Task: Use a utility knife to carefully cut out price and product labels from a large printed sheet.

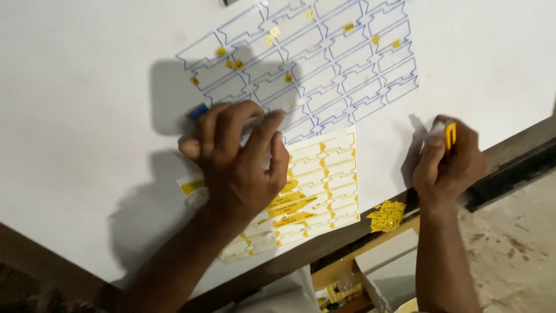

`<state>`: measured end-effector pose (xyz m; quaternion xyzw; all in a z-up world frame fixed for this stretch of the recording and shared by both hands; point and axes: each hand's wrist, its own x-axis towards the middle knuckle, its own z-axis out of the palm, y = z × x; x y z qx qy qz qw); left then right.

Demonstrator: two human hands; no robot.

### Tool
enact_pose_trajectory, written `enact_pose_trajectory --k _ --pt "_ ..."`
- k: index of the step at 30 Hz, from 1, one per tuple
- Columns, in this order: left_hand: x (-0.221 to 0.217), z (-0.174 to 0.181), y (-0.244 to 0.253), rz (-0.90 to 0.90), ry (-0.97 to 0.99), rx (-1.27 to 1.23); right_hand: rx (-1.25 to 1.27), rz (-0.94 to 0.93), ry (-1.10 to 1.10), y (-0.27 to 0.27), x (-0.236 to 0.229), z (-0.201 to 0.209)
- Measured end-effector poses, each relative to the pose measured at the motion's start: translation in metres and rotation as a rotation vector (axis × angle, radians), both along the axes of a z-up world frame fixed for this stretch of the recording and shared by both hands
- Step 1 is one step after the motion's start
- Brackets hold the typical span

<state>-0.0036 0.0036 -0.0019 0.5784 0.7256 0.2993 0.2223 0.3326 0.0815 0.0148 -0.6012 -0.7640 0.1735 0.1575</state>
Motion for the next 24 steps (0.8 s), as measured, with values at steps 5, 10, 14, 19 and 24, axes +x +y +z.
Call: enact_pose_trajectory --k 5,10,14,19,24 --pt "0.004 0.007 -0.003 -0.021 0.014 -0.024 0.016 -0.005 0.027 -0.012 0.014 0.000" --pt "0.005 0.008 -0.001 -0.004 -0.006 -0.063 0.088 0.073 0.024 0.000 0.007 -0.002" --pt "0.006 0.003 -0.003 -0.018 -0.028 -0.103 0.047 0.092 -0.020 0.001 0.016 -0.002" --pt "0.004 0.000 -0.004 -0.027 -0.023 -0.069 0.044 0.159 -0.073 -0.002 0.039 -0.011" --pt "0.006 0.001 -0.004 -0.024 -0.040 -0.084 0.022 0.161 -0.096 -0.005 0.038 -0.006"
